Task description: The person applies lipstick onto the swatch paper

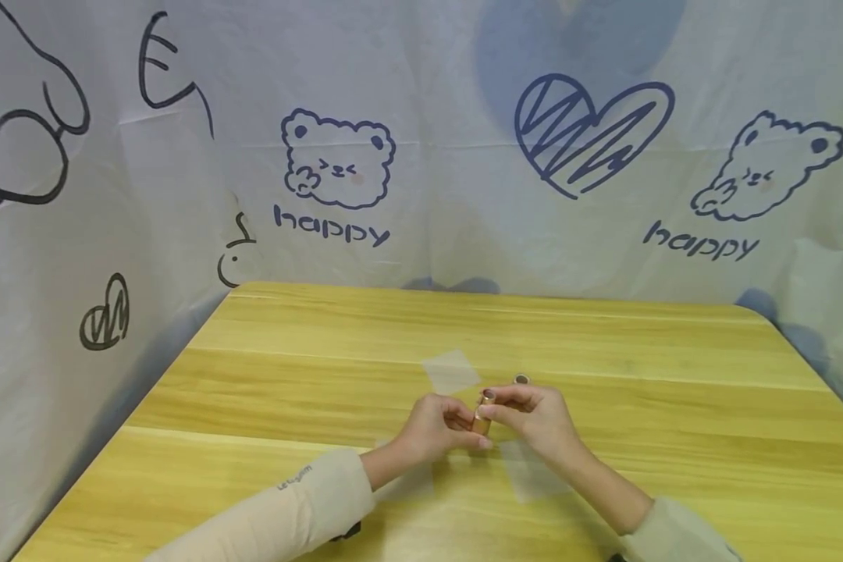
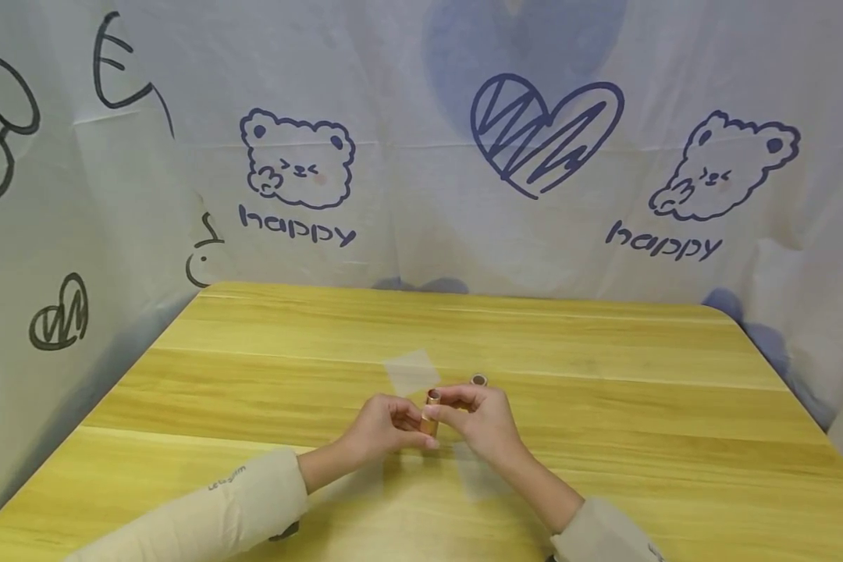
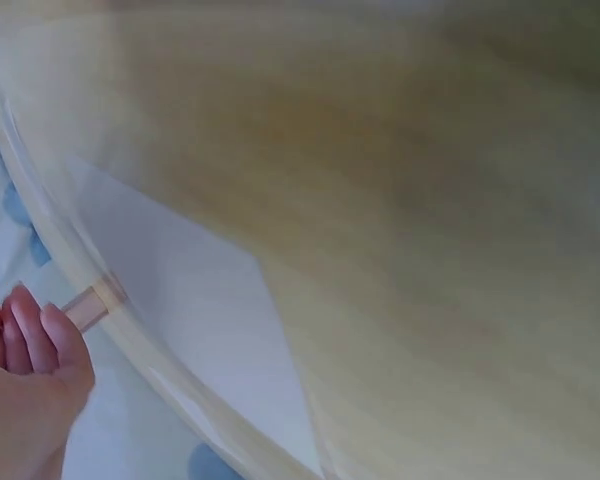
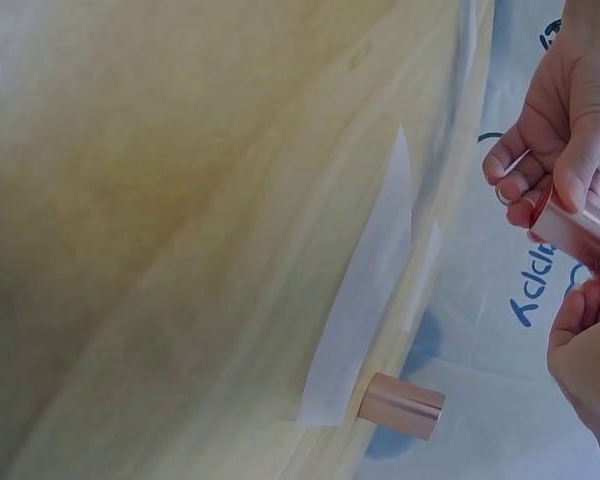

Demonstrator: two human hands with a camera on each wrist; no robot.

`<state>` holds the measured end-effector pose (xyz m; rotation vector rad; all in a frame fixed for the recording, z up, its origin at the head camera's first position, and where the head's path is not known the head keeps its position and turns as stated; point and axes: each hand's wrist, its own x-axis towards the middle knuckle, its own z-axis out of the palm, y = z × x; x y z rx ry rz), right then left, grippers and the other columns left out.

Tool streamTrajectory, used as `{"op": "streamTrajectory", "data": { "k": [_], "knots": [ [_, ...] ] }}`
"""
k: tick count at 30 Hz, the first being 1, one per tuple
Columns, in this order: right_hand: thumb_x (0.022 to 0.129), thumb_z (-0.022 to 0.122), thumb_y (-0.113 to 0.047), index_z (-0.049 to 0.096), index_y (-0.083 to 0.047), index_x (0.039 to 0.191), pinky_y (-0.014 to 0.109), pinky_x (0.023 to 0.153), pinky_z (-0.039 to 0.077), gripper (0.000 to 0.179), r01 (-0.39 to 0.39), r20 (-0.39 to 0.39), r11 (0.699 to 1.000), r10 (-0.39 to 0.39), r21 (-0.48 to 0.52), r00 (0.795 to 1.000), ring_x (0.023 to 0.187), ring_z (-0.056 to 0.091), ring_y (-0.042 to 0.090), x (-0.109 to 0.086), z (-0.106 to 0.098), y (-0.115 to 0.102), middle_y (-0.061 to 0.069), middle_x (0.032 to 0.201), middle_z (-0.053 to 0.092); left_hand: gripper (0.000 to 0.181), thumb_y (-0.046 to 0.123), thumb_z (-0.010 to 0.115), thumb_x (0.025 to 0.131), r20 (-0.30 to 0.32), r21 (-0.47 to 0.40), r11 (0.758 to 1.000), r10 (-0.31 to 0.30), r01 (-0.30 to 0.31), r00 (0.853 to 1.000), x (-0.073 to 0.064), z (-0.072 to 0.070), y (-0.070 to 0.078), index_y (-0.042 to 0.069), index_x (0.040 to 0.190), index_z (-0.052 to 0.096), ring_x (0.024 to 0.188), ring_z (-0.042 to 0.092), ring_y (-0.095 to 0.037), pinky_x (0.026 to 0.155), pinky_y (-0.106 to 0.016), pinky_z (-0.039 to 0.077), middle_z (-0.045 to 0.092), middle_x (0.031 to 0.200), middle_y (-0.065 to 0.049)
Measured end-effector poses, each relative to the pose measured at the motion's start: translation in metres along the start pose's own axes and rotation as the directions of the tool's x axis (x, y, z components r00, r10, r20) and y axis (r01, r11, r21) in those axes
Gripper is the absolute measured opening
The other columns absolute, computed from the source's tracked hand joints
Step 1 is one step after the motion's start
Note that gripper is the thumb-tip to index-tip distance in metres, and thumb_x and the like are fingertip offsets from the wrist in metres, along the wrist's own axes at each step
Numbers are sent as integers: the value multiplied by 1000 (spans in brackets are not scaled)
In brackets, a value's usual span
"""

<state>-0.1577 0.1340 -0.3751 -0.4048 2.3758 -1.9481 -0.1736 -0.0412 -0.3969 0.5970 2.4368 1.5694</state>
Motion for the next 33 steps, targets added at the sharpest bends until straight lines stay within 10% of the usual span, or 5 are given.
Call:
{"op": "streamTrajectory", "data": {
  "k": [21,33],
  "knots": [
    [78,73,-9,66,8,95,20,78,54,25,-48,-128,999,49,12,991,84,65,3,-1,7,-3,16,95,70,26,10,82,68,-202,13,999,34,-33,979,-8,15,7,-5,81,66,64,63,-11,57,-14,53,69,79,-16],
    [81,71,-12,67,6,100,17,79,53,27,3,-53,998,-6,-69,999,84,62,1,3,1,-9,20,103,66,32,18,77,75,-12,-23,995,92,-92,996,-3,2,0,-1,98,66,82,66,-18,71,-16,54,68,94,-14]
  ]
}}
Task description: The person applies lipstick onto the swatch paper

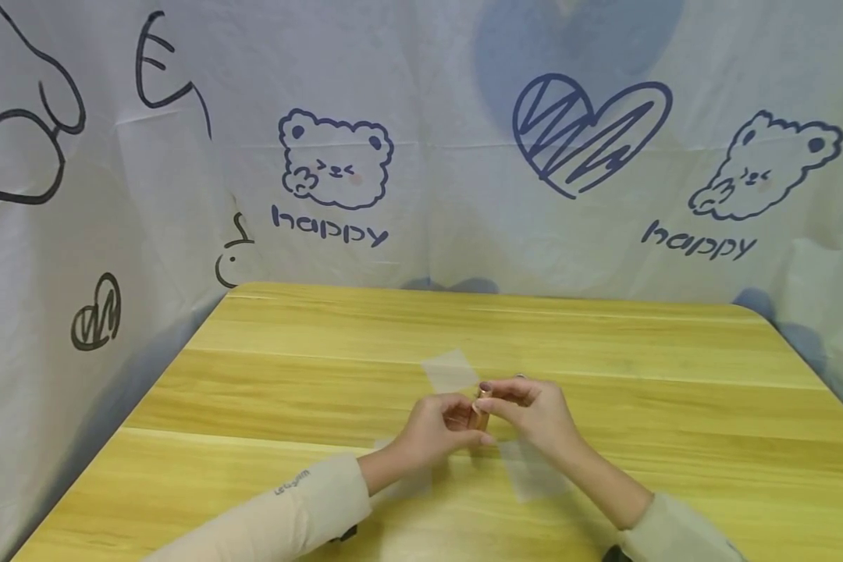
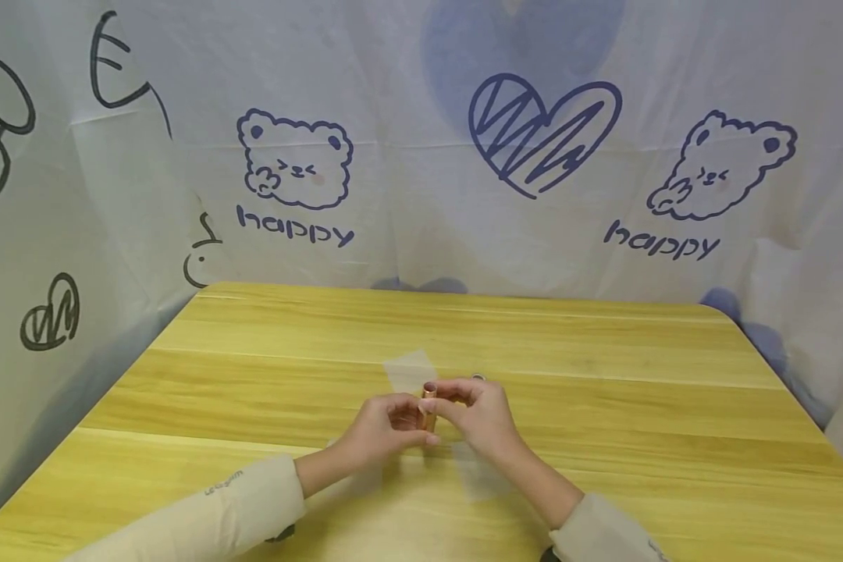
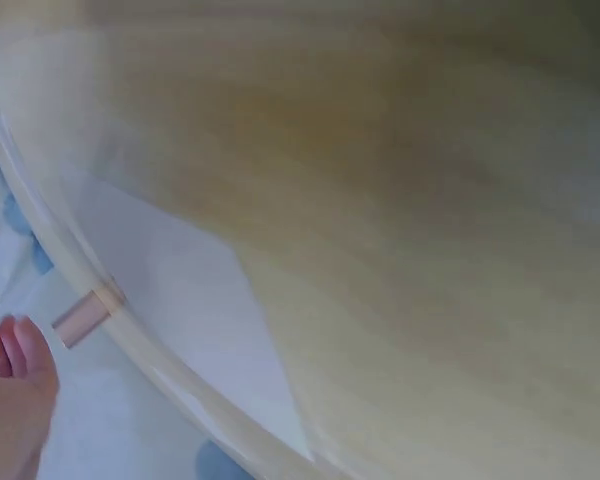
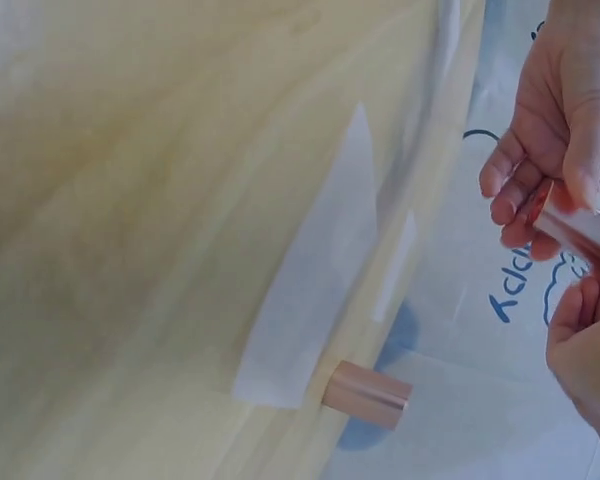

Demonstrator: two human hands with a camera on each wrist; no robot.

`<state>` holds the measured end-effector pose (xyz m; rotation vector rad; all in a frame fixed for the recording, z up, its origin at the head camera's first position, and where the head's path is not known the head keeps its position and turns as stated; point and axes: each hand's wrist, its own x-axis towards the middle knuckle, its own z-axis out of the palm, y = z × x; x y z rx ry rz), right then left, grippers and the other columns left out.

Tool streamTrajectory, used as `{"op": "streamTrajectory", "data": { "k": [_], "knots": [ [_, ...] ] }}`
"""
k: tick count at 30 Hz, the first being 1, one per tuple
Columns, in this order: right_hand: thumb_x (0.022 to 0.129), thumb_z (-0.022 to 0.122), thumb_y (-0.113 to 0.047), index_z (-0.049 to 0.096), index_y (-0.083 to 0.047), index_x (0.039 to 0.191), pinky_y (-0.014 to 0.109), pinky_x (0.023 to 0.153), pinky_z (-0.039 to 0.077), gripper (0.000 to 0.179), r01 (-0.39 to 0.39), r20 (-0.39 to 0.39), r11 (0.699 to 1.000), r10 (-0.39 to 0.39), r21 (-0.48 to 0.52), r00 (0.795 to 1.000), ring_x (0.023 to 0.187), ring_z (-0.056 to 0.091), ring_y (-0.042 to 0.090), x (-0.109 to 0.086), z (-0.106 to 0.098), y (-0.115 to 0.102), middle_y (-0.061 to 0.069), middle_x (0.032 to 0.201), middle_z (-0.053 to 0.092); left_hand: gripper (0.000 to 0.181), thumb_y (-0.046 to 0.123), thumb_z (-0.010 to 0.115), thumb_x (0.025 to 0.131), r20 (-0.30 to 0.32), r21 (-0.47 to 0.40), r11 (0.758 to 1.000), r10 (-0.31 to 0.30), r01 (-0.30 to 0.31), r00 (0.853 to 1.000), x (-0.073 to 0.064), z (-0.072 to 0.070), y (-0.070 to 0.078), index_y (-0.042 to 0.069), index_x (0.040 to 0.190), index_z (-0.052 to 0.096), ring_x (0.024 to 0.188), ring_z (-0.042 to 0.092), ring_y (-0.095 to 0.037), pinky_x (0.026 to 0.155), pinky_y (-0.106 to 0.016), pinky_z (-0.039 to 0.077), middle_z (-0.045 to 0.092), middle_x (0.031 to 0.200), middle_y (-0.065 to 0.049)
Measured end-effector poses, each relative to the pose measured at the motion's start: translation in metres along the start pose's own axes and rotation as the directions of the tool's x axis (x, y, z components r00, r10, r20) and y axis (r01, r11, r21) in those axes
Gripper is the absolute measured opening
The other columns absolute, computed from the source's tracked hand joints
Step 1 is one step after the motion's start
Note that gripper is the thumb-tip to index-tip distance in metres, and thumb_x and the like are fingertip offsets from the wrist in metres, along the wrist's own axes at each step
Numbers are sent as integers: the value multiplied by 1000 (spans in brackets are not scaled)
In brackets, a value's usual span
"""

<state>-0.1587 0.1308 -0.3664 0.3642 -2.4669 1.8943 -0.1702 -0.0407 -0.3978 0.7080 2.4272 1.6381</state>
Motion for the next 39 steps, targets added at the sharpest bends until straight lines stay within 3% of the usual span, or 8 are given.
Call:
{"op": "streamTrajectory", "data": {
  "k": [7,14,23,31,39],
  "knots": [
    [83,68,-14,65,7,104,20,82,54,30,59,135,998,-59,2,989,90,61,0,1,-6,0,23,105,66,30,11,71,81,125,-102,995,-9,22,992,2,-9,-1,-4,107,65,93,66,-24,81,-21,54,68,100,-18],
    [85,66,-16,64,8,107,23,84,54,32,57,191,998,-60,18,980,94,61,1,2,-10,1,24,109,64,30,9,66,85,165,-98,995,7,9,986,2,-11,-1,-7,110,62,93,66,-23,83,-21,54,67,102,-20],
    [84,68,-15,61,12,109,21,82,54,37,13,128,999,-18,39,992,90,62,2,1,-7,0,25,109,64,29,6,66,84,122,-121,993,15,0,992,1,-8,2,-10,107,62,90,66,-28,78,-19,55,66,101,-23],
    [82,70,-12,65,9,104,18,79,53,31,-10,52,1000,9,17,999,88,61,1,0,-5,0,23,107,66,29,7,69,81,54,-80,996,33,-28,998,1,-3,2,-10,103,64,88,67,-32,76,-20,56,67,99,-23],
    [80,71,-12,66,8,101,20,80,54,30,-18,24,1000,18,18,1000,86,64,2,-1,-4,2,21,102,68,26,10,74,76,-45,1,1000,10,-10,999,-1,5,5,-7,94,67,81,68,-27,71,-19,56,70,91,-19]
  ]
}}
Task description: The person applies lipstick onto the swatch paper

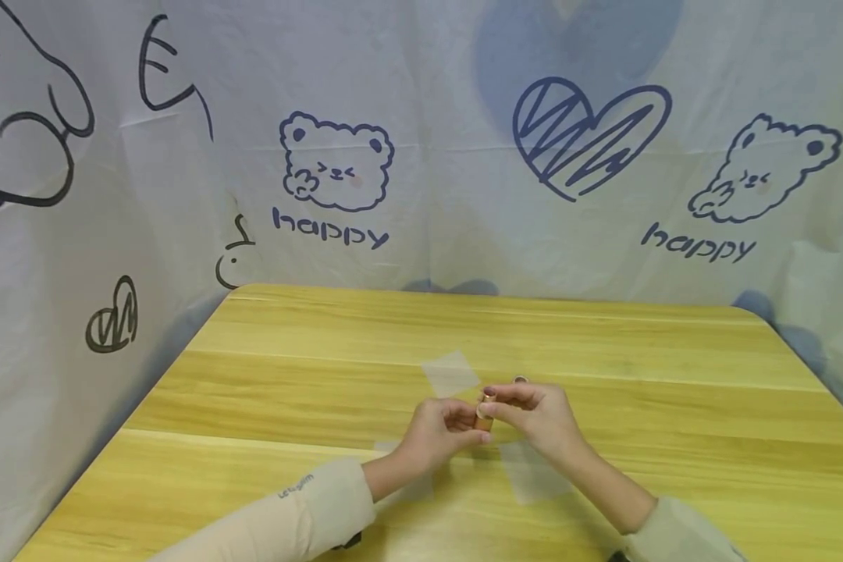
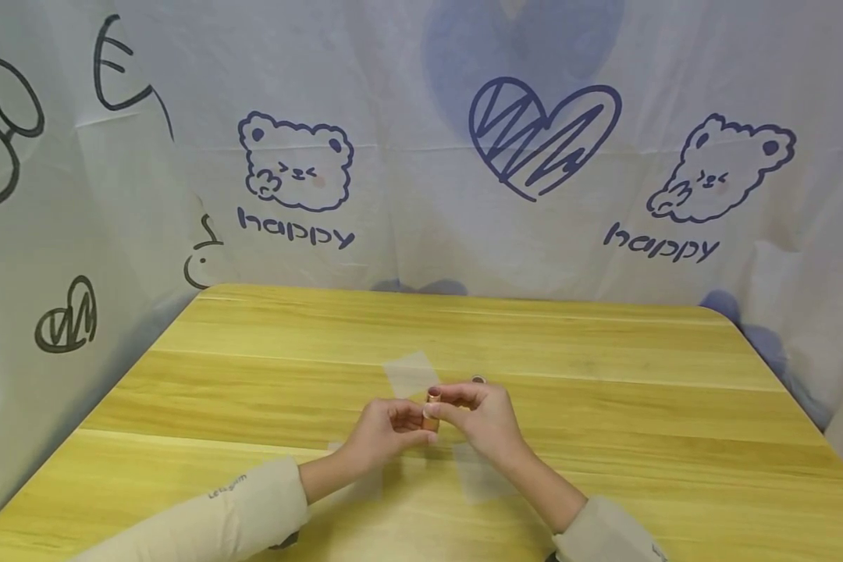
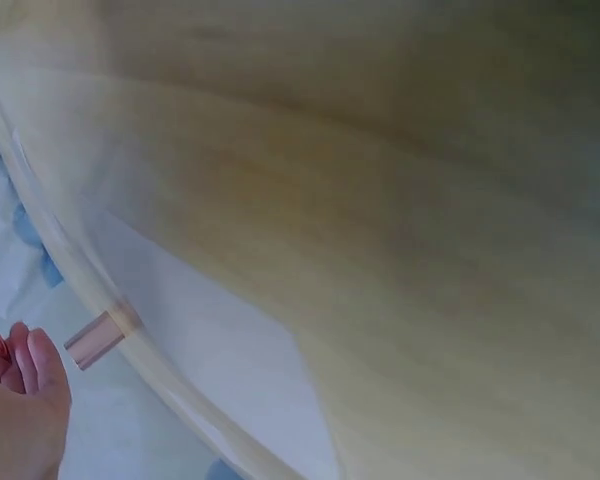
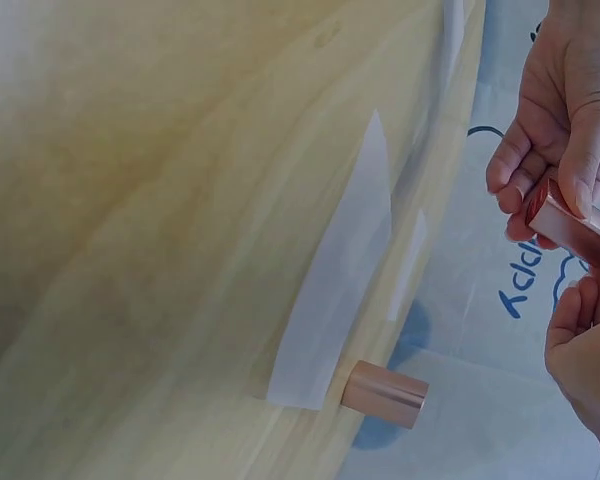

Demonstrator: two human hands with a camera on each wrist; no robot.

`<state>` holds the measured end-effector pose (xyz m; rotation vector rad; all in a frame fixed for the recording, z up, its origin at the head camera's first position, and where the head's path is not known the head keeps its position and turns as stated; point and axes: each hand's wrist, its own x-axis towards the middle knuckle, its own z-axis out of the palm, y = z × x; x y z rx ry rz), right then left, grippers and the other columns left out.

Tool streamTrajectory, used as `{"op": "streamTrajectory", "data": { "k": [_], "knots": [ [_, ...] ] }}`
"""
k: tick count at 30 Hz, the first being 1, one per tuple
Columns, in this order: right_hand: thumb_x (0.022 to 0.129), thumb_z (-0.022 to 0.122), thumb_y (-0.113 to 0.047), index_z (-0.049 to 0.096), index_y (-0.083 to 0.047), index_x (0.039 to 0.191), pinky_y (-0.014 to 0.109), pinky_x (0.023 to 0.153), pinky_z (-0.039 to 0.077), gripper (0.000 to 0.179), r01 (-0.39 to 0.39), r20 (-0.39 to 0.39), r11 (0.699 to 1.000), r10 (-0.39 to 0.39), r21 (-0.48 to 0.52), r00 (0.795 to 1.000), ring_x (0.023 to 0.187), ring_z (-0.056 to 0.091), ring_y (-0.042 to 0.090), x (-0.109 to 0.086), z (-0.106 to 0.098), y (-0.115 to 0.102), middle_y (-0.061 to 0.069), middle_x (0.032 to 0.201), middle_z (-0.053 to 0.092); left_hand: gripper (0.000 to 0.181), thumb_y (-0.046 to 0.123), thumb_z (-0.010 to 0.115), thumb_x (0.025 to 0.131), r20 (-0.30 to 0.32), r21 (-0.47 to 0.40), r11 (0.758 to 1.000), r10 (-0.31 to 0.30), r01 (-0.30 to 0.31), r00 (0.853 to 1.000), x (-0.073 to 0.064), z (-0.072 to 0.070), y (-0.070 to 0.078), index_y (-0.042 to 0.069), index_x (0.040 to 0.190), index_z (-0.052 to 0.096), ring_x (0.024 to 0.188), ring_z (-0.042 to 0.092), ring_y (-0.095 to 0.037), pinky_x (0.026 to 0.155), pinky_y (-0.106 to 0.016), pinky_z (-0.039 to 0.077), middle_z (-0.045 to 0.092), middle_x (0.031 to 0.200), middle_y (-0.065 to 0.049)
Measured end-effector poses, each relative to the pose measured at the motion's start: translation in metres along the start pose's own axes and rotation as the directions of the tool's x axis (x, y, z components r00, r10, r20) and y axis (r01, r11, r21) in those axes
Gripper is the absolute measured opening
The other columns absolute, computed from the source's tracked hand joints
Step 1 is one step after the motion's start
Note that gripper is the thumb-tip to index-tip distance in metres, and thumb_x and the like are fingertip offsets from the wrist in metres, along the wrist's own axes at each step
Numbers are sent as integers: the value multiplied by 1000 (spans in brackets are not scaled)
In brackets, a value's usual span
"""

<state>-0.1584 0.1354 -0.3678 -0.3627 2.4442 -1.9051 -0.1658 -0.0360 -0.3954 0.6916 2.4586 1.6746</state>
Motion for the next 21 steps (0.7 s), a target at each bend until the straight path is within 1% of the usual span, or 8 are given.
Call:
{"op": "streamTrajectory", "data": {
  "k": [4,8,13,18,21],
  "knots": [
    [80,71,-10,66,8,99,20,80,54,27,12,-17,1000,-12,8,1000,86,64,2,-1,1,2,23,105,67,25,11,76,75,-30,1,1000,-30,30,999,-1,3,1,-6,91,67,76,67,-21,68,-17,55,70,88,-17],
    [79,72,-9,67,9,96,19,77,54,25,-8,-49,999,10,36,999,84,64,2,-2,3,1,23,104,67,24,11,77,74,-58,-4,999,-46,46,997,-2,5,3,-5,89,66,72,66,-17,65,-15,54,70,86,-16],
    [78,73,-8,67,9,94,20,73,55,25,-38,-84,998,43,57,996,81,65,4,-1,6,-1,20,101,69,25,11,78,73,-103,-8,1000,-25,24,994,-2,7,4,-6,86,64,69,66,-18,62,-14,53,69,83,-17],
    [77,74,-6,68,9,92,19,69,55,22,-49,-135,998,55,50,989,78,64,4,-1,9,-3,16,94,71,25,11,79,71,-160,12,1000,0,2,987,-2,10,4,-5,83,64,66,65,-14,59,-11,51,68,80,-16],
    [77,74,-7,69,8,92,18,69,54,22,-59,-163,997,66,42,984,77,63,4,-1,10,-4,14,91,71,26,12,79,71,-171,20,1000,4,-1,985,-2,11,4,-4,83,63,66,64,-12,59,-10,51,68,79,-15]
  ]
}}
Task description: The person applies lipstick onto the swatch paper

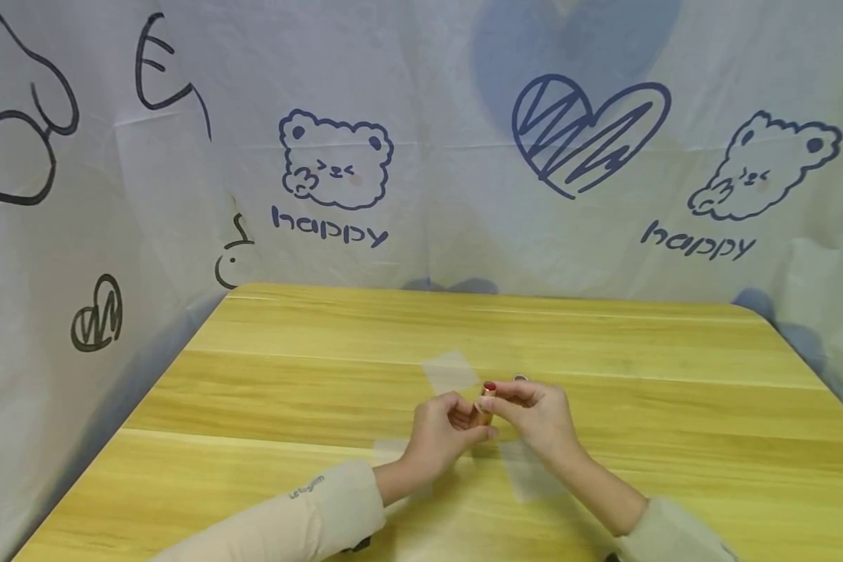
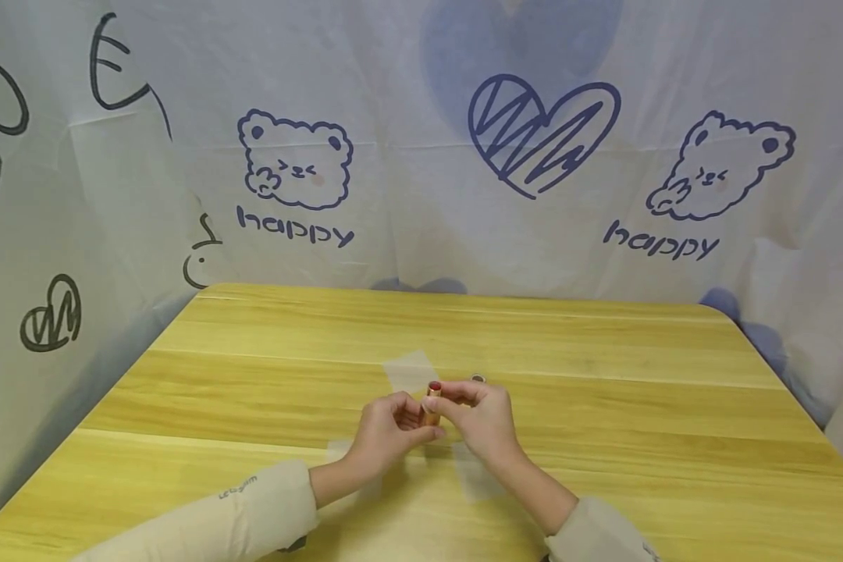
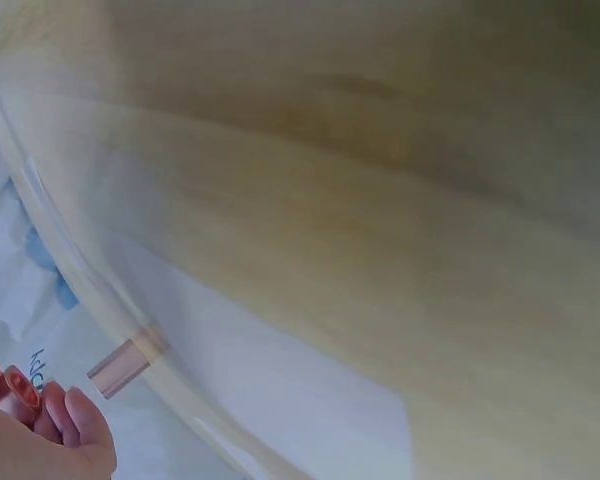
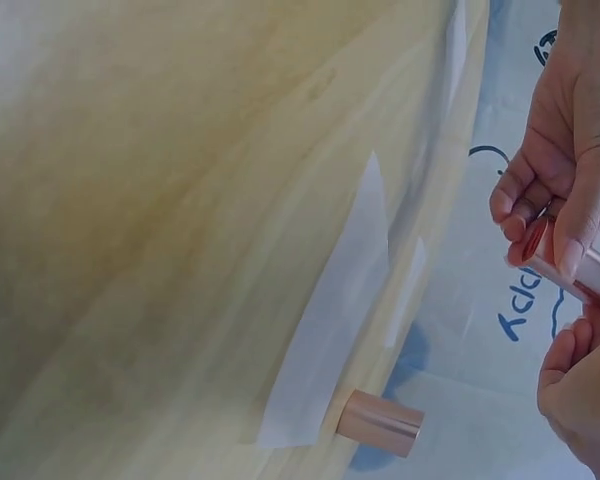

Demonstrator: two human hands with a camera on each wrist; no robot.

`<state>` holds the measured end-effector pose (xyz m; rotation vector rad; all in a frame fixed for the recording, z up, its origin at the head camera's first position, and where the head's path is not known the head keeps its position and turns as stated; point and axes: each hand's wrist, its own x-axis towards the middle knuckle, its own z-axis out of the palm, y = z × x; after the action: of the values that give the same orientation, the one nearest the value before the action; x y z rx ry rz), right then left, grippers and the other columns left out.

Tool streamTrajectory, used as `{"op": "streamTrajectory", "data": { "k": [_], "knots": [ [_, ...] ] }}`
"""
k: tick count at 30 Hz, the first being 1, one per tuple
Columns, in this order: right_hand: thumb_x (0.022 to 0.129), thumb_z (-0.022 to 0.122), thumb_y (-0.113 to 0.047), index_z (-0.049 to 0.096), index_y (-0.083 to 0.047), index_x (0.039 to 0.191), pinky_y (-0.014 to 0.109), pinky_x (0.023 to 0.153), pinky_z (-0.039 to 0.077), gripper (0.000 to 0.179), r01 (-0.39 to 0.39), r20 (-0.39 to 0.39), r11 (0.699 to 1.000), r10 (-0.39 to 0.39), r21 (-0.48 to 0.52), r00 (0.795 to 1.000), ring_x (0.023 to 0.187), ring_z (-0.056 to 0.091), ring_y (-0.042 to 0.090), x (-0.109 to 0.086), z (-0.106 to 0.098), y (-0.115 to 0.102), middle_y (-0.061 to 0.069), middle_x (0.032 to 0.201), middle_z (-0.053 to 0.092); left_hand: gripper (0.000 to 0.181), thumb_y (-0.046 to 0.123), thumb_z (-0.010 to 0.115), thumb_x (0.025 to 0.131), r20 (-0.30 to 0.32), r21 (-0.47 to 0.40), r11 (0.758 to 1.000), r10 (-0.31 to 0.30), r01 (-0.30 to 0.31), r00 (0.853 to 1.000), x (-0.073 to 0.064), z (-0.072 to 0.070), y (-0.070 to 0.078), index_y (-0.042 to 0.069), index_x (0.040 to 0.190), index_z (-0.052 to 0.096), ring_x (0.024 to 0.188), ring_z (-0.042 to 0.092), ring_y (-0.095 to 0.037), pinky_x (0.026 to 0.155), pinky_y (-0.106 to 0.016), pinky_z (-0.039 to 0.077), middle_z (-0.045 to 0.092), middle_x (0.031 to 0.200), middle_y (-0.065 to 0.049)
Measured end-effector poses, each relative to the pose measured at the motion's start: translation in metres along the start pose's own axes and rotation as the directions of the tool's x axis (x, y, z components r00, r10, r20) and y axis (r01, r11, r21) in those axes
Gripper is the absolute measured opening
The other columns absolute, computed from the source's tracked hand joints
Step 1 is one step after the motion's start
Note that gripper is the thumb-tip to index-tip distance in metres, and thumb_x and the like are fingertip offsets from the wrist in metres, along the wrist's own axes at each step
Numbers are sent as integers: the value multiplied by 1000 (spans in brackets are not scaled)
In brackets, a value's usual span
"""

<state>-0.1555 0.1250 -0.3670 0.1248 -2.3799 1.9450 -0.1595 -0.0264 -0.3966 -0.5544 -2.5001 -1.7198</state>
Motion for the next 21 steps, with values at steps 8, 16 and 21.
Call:
{"op": "streamTrajectory", "data": {
  "k": [8,16,21],
  "knots": [
    [79,74,-11,68,6,94,17,75,53,24,-14,15,1000,15,-22,1000,81,64,3,1,-3,-6,12,95,71,31,17,75,78,149,-55,996,-59,67,987,7,-11,-3,-5,96,63,81,65,-18,71,-18,55,67,95,-16],
    [82,70,-11,66,9,99,19,79,54,27,43,141,999,-42,-2,989,83,66,3,5,-11,-4,13,96,71,28,17,68,84,295,-72,996,-37,61,955,11,-22,-6,-3,104,65,91,66,-23,79,-21,55,68,101,-16],
    [82,70,-15,65,9,103,23,91,51,32,52,210,999,-49,-8,977,87,66,3,5,-13,-4,20,103,69,27,13,66,86,330,-67,996,-35,60,943,11,-23,-6,-5,106,64,90,66,-24,78,-21,55,69,99,-17]
  ]
}}
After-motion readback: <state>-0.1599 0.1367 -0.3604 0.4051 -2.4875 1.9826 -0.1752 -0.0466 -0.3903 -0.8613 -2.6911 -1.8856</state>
